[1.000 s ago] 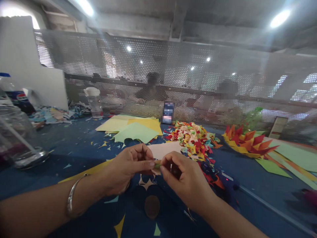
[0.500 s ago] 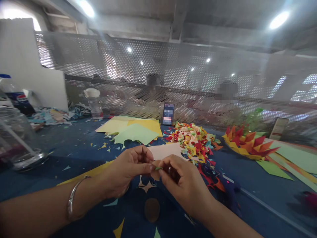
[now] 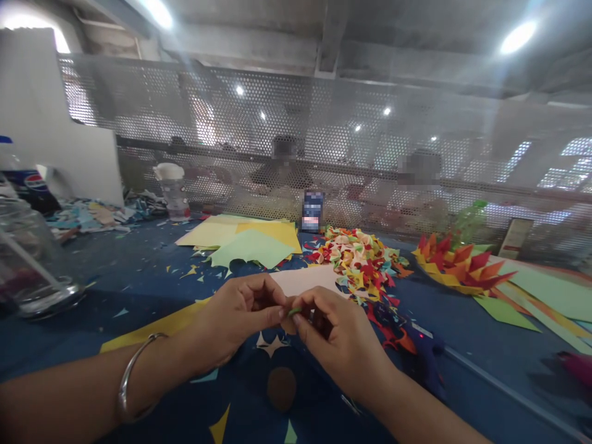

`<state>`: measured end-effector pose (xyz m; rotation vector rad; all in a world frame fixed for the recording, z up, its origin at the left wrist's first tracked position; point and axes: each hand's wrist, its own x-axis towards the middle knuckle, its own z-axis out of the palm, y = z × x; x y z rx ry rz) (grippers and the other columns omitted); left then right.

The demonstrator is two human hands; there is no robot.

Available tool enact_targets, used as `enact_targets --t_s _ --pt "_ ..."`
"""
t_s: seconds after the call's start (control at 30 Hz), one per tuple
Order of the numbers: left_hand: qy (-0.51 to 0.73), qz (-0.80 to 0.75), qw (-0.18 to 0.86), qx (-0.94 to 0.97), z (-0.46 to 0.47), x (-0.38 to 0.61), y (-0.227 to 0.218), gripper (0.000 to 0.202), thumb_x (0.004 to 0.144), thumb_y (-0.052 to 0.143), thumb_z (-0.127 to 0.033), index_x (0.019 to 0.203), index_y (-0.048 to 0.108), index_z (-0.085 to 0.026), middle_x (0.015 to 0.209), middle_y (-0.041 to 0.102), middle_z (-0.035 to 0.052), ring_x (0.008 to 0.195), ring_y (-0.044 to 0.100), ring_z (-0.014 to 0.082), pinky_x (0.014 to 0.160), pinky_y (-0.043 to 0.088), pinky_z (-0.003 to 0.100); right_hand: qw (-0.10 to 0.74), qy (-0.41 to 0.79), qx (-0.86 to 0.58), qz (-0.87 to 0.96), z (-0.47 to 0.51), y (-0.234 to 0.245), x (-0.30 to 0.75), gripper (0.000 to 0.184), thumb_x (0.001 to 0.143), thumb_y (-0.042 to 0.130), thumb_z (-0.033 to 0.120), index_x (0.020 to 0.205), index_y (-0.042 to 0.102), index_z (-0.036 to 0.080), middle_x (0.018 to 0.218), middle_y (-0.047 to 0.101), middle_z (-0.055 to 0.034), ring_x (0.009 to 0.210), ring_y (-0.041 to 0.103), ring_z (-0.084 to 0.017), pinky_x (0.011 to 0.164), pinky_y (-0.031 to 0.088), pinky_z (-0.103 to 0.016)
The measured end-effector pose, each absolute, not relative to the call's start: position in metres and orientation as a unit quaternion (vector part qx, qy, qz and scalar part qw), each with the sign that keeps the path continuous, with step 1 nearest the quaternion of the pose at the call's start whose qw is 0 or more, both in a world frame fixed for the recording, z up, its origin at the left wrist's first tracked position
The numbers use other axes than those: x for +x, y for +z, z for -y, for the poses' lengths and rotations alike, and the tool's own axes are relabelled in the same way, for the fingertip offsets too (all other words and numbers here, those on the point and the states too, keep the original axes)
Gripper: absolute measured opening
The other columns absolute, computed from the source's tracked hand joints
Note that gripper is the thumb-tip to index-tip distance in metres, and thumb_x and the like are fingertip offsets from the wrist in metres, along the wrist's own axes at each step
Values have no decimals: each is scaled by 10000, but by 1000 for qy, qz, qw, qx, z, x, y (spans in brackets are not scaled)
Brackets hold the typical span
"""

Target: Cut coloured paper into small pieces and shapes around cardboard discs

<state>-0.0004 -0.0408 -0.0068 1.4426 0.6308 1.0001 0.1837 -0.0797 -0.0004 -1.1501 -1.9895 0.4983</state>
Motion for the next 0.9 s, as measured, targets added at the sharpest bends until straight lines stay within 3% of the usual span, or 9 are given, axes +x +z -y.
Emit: enact_targets --t_s 0.2,0.4,0.9 --pt "412 -298 562 653 41 0 -7 58 735 642 -184 781 620 -156 722 687 28 710 656 162 704 485 302 375 178 -467 781 80 1 182 41 876 539 207 863 576 220 706 565 30 573 477 -118 531 398 -238" --pt "404 -314 550 660 43 1 -7 80 715 637 -192 785 622 -157 705 715 46 696 672 187 692 502 323 374 158 -473 782 80 -1 184 36 873 538 214 872 570 231 689 546 40 581 478 -123 538 396 -239" --pt "420 -300 551 656 48 2 -1 64 723 635 -160 786 630 -164 698 699 10 682 659 139 678 488 263 377 169 -478 775 82 1 181 12 879 529 220 877 539 228 679 535 37 563 473 -124 521 388 -243"
